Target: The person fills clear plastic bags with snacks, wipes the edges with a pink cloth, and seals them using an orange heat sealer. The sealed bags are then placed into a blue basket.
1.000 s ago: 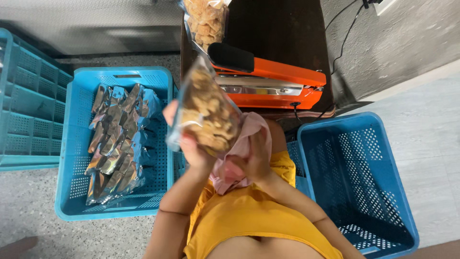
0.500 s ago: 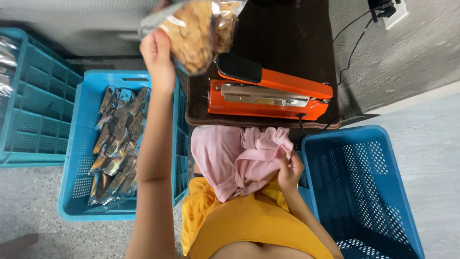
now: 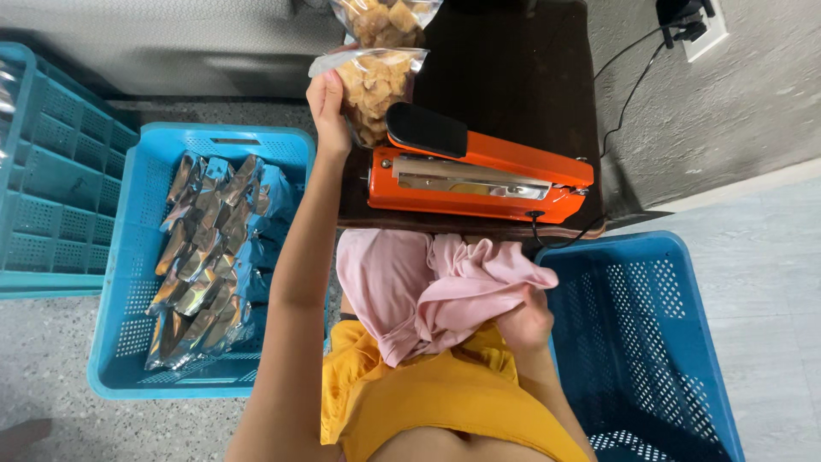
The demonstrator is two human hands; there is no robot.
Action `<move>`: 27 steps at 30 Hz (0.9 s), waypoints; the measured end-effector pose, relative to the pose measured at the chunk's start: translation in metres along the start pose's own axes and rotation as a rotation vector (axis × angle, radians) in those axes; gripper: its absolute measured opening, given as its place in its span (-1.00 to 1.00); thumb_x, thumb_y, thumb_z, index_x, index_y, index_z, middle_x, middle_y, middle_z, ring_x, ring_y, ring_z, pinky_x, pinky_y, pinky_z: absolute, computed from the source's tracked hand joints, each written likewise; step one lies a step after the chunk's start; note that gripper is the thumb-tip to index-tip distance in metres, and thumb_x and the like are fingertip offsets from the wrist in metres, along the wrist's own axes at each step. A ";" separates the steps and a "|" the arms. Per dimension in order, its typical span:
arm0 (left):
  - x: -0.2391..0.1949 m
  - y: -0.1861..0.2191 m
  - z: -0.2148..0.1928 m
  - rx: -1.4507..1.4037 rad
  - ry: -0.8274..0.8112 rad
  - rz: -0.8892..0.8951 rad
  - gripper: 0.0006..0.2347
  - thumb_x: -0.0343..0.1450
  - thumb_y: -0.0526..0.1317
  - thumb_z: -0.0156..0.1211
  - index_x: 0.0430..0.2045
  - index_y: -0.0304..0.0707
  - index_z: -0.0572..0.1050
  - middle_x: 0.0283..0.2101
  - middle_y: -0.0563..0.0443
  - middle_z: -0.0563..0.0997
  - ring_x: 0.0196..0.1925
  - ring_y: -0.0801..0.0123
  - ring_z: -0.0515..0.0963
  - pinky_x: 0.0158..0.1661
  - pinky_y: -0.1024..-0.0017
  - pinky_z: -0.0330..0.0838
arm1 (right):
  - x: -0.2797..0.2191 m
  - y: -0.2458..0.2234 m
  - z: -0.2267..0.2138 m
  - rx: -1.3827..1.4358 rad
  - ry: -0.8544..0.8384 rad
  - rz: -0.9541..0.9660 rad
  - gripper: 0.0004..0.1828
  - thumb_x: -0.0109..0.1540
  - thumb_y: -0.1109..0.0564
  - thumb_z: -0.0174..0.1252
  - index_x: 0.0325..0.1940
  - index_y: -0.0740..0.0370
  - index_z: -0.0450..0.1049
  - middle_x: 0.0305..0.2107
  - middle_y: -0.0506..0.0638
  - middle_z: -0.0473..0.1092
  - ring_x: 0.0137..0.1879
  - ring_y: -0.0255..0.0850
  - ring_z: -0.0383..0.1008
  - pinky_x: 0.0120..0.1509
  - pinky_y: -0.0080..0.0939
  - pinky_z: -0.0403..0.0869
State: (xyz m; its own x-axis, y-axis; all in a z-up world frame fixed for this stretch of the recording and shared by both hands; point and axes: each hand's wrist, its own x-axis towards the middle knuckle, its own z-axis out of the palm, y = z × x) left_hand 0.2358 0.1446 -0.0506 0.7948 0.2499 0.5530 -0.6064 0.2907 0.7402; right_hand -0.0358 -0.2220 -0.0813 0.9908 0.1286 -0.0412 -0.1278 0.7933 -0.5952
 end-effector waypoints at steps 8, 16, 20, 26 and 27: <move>-0.011 0.029 -0.012 0.393 0.112 0.095 -0.65 0.67 -0.08 -0.06 0.31 -0.26 0.32 0.27 -0.01 0.33 0.21 0.35 0.36 0.28 0.40 0.24 | 0.012 -0.009 0.024 0.847 -0.361 0.111 -0.68 0.40 0.08 -0.09 0.21 0.18 0.33 0.12 -0.07 0.46 0.43 -0.09 0.25 0.70 0.16 0.00; -0.118 0.012 -0.164 1.311 0.498 -0.331 -0.63 0.47 -0.11 0.36 0.13 -0.15 0.43 0.18 -0.14 0.50 0.22 -0.03 0.45 0.22 0.08 0.34 | 0.016 -0.012 -0.061 0.306 0.068 0.043 -0.34 0.43 -0.08 -0.03 0.51 0.39 0.18 0.42 0.24 0.22 0.55 0.12 0.18 0.67 0.16 0.12; -0.177 -0.003 -0.191 1.446 -0.074 -1.395 -0.32 0.33 0.08 0.48 0.30 -0.01 0.25 0.43 -0.62 -0.17 0.43 -0.59 -0.21 0.24 -0.38 -0.17 | 0.021 -0.023 -0.086 0.190 0.082 0.077 -0.34 0.41 -0.02 0.00 0.54 0.35 0.15 0.44 0.18 0.18 0.55 0.04 0.14 0.68 0.11 0.10; -0.194 -0.025 -0.197 1.213 0.621 -1.108 -0.01 0.18 -0.02 0.51 0.47 0.03 -0.11 0.51 -0.36 -0.04 0.39 -0.36 0.26 0.25 -0.07 0.31 | 0.026 -0.029 -0.023 0.411 -0.005 -0.011 -0.31 0.31 0.03 0.09 0.51 0.29 0.22 0.40 0.20 0.28 0.51 0.14 0.22 0.57 0.20 0.18; -0.194 -0.028 -0.199 1.233 0.685 -1.001 -0.02 0.18 -0.05 0.49 0.48 0.06 -0.10 0.52 -0.32 0.01 0.40 -0.31 0.29 0.24 -0.08 0.32 | 0.027 -0.030 -0.022 0.296 0.029 -0.019 -0.29 0.28 0.03 0.11 0.51 0.27 0.23 0.40 0.16 0.28 0.52 0.10 0.24 0.60 0.16 0.20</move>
State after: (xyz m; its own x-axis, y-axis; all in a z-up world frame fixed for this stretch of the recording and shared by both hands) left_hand 0.0936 0.2717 -0.2543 0.4690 0.8392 -0.2752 0.7107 -0.1737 0.6817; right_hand -0.0048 -0.2553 -0.0822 0.9935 0.0987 -0.0574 -0.1123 0.9349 -0.3367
